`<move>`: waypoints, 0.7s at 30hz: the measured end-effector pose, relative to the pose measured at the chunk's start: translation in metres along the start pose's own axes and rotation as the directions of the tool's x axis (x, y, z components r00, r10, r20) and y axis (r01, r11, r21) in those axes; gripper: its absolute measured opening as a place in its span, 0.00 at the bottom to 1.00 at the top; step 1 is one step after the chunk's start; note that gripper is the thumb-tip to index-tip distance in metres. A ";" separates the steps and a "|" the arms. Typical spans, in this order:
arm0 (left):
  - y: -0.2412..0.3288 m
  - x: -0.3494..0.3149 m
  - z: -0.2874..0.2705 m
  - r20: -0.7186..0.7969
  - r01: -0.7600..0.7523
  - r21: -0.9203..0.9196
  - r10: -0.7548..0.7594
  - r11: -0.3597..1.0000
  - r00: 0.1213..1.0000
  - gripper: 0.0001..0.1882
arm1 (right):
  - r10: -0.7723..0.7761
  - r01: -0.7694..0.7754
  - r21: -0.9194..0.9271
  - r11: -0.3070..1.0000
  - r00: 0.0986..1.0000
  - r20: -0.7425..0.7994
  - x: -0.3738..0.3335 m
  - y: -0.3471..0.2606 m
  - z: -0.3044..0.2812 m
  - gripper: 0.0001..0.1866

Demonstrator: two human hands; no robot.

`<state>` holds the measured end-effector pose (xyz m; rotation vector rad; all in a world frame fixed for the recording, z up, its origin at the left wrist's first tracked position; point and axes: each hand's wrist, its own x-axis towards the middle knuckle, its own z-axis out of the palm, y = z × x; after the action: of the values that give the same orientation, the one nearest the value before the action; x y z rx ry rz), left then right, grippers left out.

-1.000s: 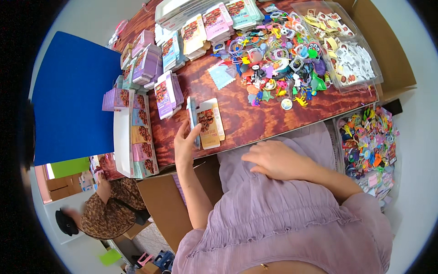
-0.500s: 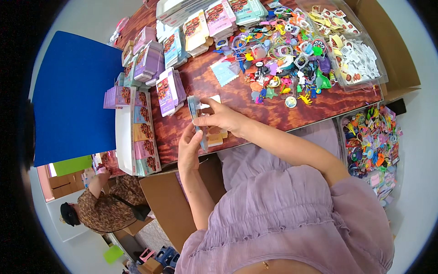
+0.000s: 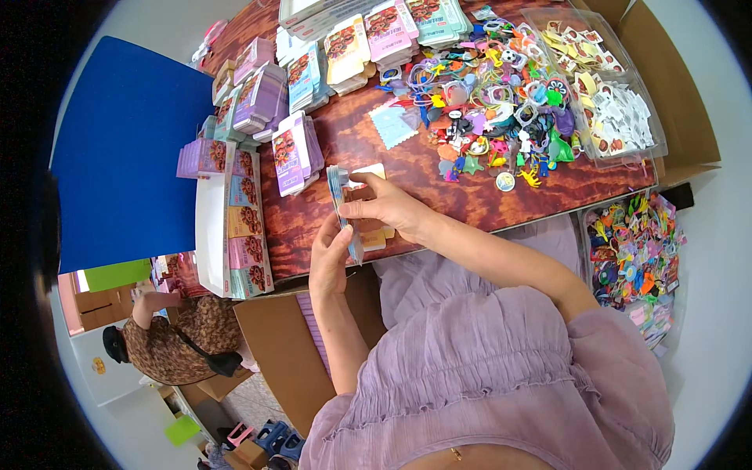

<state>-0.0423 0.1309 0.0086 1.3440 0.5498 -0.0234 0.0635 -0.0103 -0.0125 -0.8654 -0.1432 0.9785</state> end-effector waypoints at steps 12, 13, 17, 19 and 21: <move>0.000 0.000 -0.006 0.018 0.027 -0.064 -0.026 0.998 1.000 0.32 | -0.035 0.035 0.016 0.999 0.999 0.039 0.000 -0.002 0.005 0.35; -0.001 0.000 -0.007 0.023 0.015 -0.080 -0.014 0.997 1.000 0.32 | -0.039 0.039 0.017 0.999 0.998 0.040 0.000 -0.002 0.006 0.34; 0.000 -0.003 -0.007 0.015 0.013 -0.087 -0.012 0.996 1.000 0.32 | -0.051 0.052 -0.026 0.998 0.998 0.039 -0.001 -0.002 0.009 0.33; 0.003 -0.004 -0.005 0.008 0.016 -0.091 -0.015 0.996 1.000 0.32 | -0.061 0.062 -0.007 0.998 0.997 0.040 -0.002 -0.001 0.009 0.33; 0.005 -0.004 -0.004 0.002 0.017 -0.094 -0.017 0.995 1.000 0.33 | -0.067 0.067 0.000 0.998 0.996 0.050 -0.002 -0.001 0.006 0.32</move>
<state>-0.0455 0.1349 0.0143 1.2473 0.5548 -0.0127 0.0599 -0.0084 -0.0071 -0.8326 -0.2143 0.9374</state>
